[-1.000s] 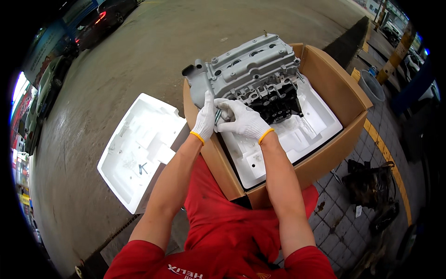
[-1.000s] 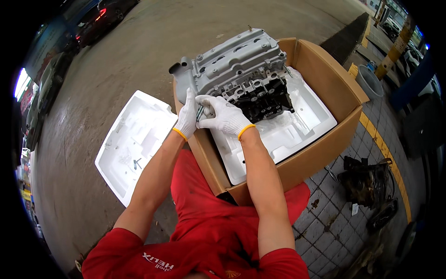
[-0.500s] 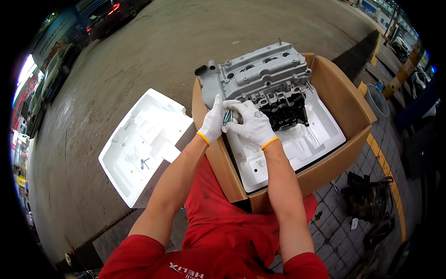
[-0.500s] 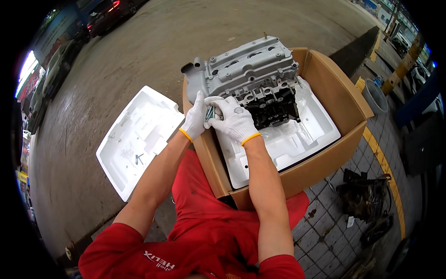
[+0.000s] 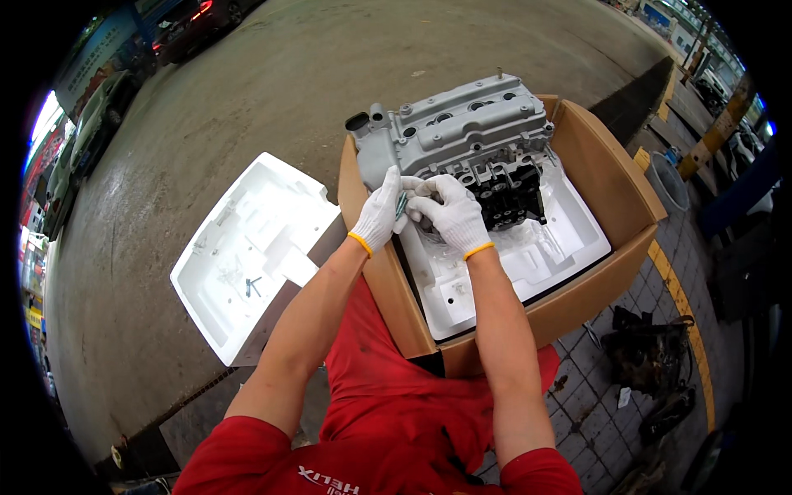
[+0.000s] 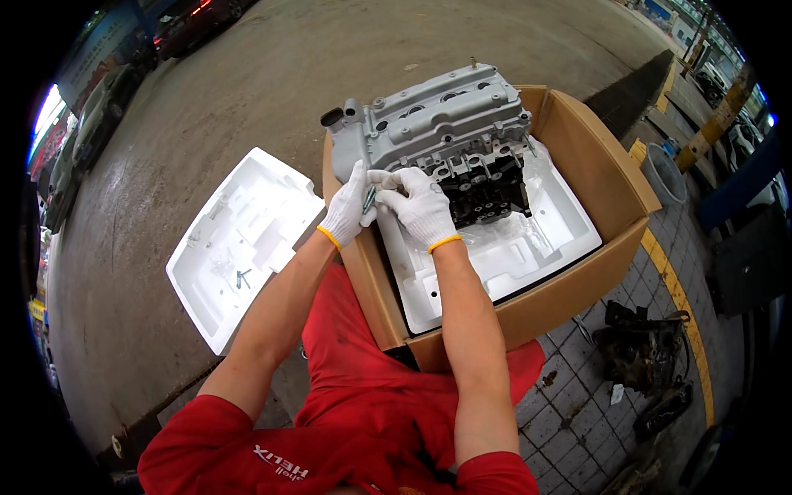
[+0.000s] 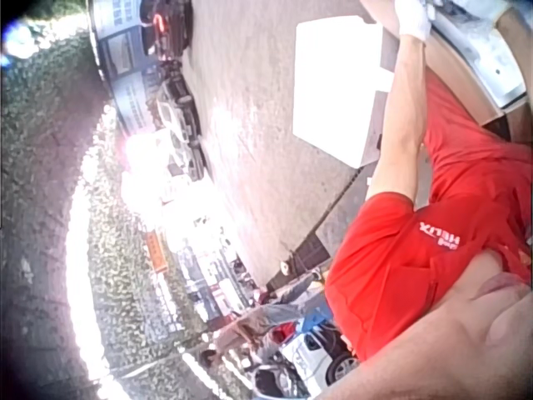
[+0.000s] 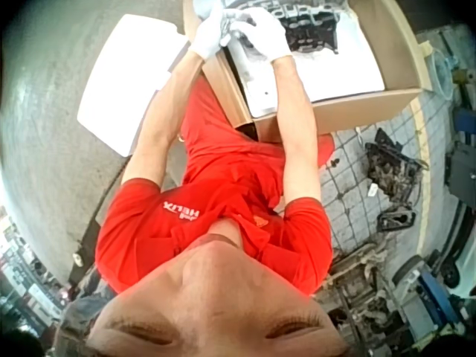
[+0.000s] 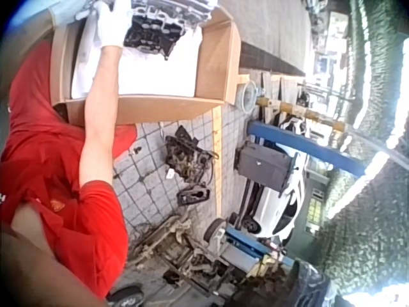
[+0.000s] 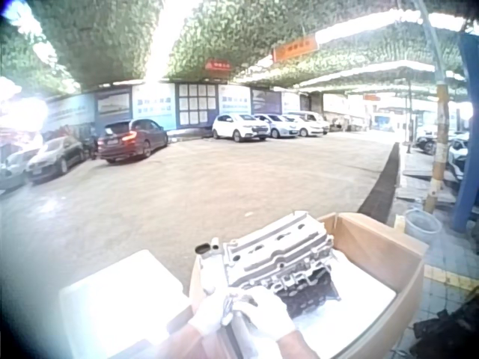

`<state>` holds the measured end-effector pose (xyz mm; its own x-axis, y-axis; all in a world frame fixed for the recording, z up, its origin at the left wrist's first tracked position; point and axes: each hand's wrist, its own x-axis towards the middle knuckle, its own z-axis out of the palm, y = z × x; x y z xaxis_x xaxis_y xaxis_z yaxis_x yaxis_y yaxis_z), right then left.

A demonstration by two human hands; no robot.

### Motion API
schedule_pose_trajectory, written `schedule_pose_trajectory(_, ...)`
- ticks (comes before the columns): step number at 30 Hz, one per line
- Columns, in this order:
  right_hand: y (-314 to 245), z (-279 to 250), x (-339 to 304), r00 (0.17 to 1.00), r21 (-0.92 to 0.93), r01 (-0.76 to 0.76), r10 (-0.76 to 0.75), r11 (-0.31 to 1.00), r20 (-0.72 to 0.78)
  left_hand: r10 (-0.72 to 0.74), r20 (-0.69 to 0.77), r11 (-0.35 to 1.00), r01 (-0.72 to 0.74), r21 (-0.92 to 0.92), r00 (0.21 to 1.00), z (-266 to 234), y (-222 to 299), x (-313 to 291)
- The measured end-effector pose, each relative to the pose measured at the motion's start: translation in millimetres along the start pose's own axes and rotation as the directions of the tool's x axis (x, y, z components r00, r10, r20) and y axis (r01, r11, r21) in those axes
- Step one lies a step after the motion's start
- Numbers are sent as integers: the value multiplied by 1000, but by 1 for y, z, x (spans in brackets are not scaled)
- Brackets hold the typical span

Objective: The person assembles a car engine block by hand, inserting bolts into the cylinder head and tightening them. The engine is placed in a cardboard box with protective foam, and the person handles the bolts and engine components directly.

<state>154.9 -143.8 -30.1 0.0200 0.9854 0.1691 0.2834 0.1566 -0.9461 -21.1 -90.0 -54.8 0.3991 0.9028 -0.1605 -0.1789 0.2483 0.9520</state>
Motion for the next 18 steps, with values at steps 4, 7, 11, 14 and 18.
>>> schedule_pose_trajectory(4,4,-35,8,981,363,37,34,931,-189,8,-64,1000,-6,26,998,13,1,-1)
schedule_pose_trajectory(7,39,-74,22,809,649,236,224,723,-544,61,-38,945,-46,323,997,14,0,-7)
schedule_pose_trajectory(11,80,-126,36,681,672,362,310,646,-664,220,16,859,-202,471,975,16,-11,-5)
schedule_pose_trajectory(14,83,-141,52,601,609,341,331,716,-727,339,48,737,-297,607,940,27,-24,-7)
schedule_pose_trajectory(18,95,-127,61,565,510,263,297,819,-769,369,94,603,-315,733,925,27,-24,-5)
